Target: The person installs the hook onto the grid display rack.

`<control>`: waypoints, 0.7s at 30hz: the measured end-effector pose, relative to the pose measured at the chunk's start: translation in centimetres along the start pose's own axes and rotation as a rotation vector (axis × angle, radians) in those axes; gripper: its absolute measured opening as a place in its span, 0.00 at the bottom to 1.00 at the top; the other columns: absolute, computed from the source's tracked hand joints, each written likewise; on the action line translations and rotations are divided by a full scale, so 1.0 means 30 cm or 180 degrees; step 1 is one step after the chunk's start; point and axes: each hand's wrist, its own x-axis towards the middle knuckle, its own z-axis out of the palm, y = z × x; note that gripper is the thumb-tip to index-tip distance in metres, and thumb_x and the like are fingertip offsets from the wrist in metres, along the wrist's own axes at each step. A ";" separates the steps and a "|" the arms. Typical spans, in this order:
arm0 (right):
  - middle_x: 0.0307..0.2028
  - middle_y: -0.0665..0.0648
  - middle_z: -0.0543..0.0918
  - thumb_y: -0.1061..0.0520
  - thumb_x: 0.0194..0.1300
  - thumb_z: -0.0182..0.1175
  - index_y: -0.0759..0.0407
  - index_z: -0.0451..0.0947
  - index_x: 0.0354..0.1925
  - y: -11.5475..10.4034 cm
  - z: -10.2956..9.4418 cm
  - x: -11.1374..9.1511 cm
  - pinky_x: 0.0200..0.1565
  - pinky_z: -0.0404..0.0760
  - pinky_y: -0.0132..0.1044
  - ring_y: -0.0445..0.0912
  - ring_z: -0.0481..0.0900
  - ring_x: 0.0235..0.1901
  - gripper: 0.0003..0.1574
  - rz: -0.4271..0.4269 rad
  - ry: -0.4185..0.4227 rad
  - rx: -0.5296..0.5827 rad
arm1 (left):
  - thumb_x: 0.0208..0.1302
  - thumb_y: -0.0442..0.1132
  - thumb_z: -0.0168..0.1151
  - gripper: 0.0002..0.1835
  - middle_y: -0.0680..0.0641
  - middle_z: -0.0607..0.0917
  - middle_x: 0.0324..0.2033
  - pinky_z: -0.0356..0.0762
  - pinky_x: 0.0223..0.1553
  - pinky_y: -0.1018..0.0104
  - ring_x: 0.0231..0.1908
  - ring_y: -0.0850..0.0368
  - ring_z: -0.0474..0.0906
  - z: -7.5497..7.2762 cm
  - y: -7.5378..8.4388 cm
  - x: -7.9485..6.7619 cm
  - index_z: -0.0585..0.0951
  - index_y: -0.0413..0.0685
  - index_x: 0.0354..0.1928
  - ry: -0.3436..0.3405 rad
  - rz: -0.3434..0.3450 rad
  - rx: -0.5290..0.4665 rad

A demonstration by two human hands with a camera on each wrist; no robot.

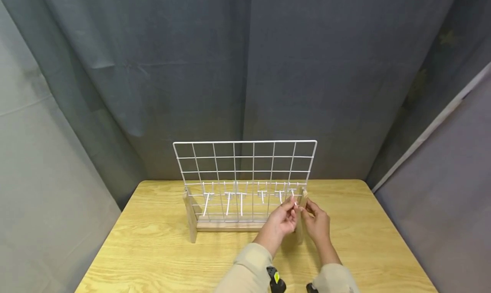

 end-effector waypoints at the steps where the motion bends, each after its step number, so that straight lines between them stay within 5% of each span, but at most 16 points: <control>1: 0.43 0.70 0.80 0.67 0.61 0.60 0.74 0.73 0.53 0.000 0.001 0.000 0.38 0.75 0.20 0.36 0.77 0.40 0.22 -0.0012 0.0008 -0.0005 | 0.57 0.33 0.65 0.02 0.49 0.78 0.25 0.68 0.22 0.87 0.21 0.66 0.74 -0.003 0.000 0.000 0.81 0.45 0.33 0.0014 0.0013 0.0008; 8: 0.42 0.72 0.79 0.69 0.60 0.60 0.75 0.73 0.52 -0.007 0.008 -0.004 0.38 0.75 0.20 0.47 0.79 0.42 0.21 -0.0027 0.0054 -0.0004 | 0.54 0.33 0.67 0.04 0.49 0.79 0.24 0.69 0.22 0.86 0.21 0.67 0.75 -0.031 -0.001 -0.001 0.82 0.45 0.32 0.0111 0.0104 0.0129; 14: 0.43 0.71 0.80 0.68 0.61 0.59 0.74 0.73 0.52 -0.028 0.000 -0.019 0.37 0.73 0.17 0.59 0.78 0.44 0.20 -0.0037 0.0097 -0.0150 | 0.56 0.35 0.66 0.02 0.51 0.80 0.24 0.68 0.22 0.87 0.21 0.68 0.74 -0.064 0.009 -0.011 0.80 0.47 0.29 -0.0061 0.0129 0.0257; 21: 0.42 0.64 0.82 0.61 0.64 0.59 0.68 0.76 0.50 -0.057 -0.032 -0.113 0.35 0.70 0.14 0.37 0.77 0.36 0.17 0.0292 0.0210 -0.0411 | 0.57 0.37 0.65 0.03 0.53 0.80 0.24 0.68 0.21 0.87 0.21 0.69 0.75 -0.153 0.039 -0.080 0.80 0.47 0.30 -0.0280 0.0127 0.0462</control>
